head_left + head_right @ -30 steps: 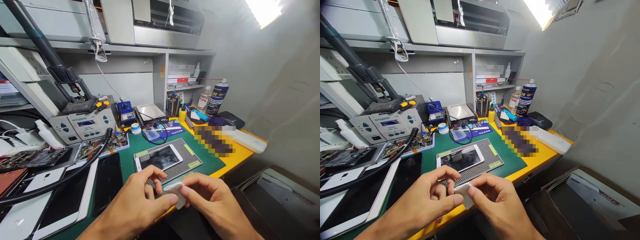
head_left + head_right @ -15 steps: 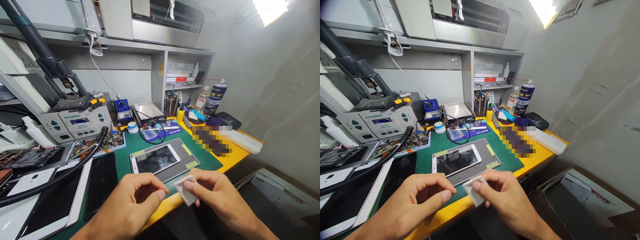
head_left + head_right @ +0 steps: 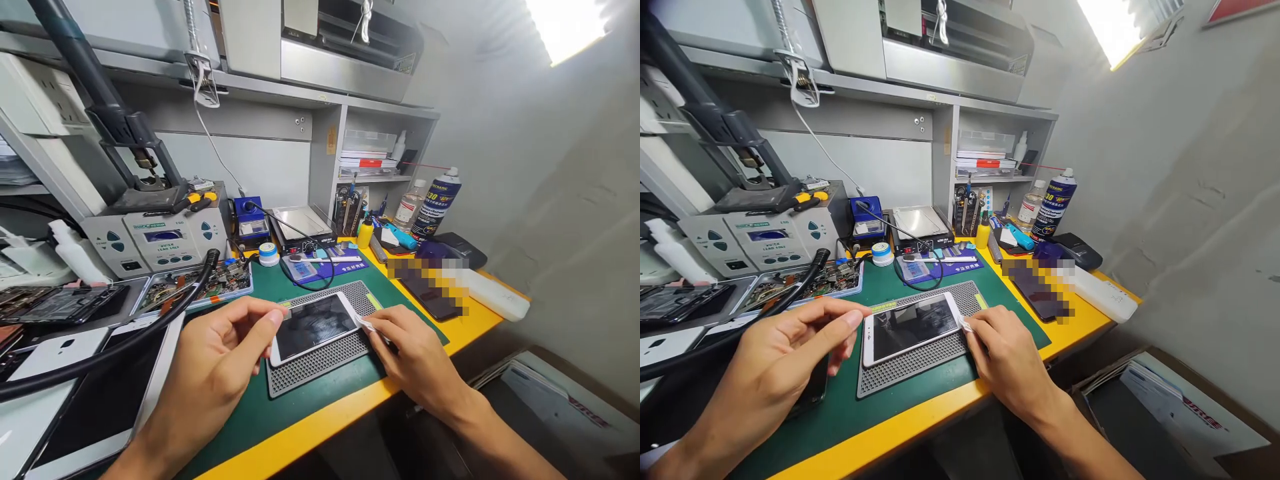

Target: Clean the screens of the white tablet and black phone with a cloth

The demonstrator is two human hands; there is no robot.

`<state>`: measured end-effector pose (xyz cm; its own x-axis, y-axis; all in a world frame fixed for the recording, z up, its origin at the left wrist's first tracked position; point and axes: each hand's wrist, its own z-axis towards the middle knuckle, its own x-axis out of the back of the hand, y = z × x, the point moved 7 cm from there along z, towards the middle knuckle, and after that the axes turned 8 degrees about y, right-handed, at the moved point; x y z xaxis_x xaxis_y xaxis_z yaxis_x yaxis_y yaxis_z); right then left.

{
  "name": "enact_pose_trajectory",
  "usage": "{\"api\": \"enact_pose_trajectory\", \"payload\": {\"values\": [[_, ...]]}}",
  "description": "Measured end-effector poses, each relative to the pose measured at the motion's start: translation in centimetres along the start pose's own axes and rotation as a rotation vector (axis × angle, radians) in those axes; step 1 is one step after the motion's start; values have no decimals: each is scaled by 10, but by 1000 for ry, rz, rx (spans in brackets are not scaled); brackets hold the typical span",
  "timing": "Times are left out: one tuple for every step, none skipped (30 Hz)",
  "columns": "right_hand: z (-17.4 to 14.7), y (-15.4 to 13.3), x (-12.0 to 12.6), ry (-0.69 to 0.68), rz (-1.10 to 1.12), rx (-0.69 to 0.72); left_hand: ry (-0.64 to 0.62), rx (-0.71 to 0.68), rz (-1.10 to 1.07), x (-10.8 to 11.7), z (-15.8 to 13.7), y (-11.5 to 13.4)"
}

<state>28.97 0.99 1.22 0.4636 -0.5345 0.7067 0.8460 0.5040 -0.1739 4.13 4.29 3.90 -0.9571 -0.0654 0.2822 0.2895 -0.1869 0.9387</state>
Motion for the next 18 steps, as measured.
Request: {"api": "enact_pose_trajectory", "payload": {"values": [[-1, -3, 1, -9, -14, 21, 53, -70, 90, 6, 3, 3], [-3, -5, 1, -19, -24, 35, 97, -147, 191, 10, 5, 7], [-4, -7, 1, -30, -30, 44, 128, -225, 288, 12, 7, 10], [-4, -8, 1, -39, -35, 47, 148, -304, 371, 13, 9, 12], [-4, -8, 0, -48, -38, 48, 159, -375, 436, 12, 10, 14], [-4, -8, 0, -57, -39, 43, 170, -438, 477, 11, 10, 16], [-3, -8, -1, -67, -39, 37, 180, -490, 500, 10, 10, 17], [-2, -8, -1, -77, -38, 30, 191, -531, 509, 8, 9, 17], [-1, -8, -2, -86, -37, 23, 202, -563, 511, 7, 8, 18], [1, -8, -2, -94, -35, 15, 214, -589, 509, 7, 7, 19], [3, -8, -3, -102, -34, 8, 226, -610, 505, 7, 6, 20], [4, -8, -3, -107, -33, 3, 238, -629, 500, 7, 5, 22], [6, -8, -3, -112, -32, -1, 250, -643, 497, 7, 4, 23], [7, -8, -3, -119, -33, -5, 263, -655, 494, 8, 4, 24], [8, -8, -4, -125, -34, -8, 274, -664, 493, 9, 3, 25], [9, -8, -4, -131, -35, -10, 285, -670, 493, 9, 3, 26], [11, -7, -5, -136, -37, -11, 293, -675, 493, 10, 2, 27], [12, -7, -6, -141, -37, -9, 301, -680, 492, 11, 2, 27]]}}
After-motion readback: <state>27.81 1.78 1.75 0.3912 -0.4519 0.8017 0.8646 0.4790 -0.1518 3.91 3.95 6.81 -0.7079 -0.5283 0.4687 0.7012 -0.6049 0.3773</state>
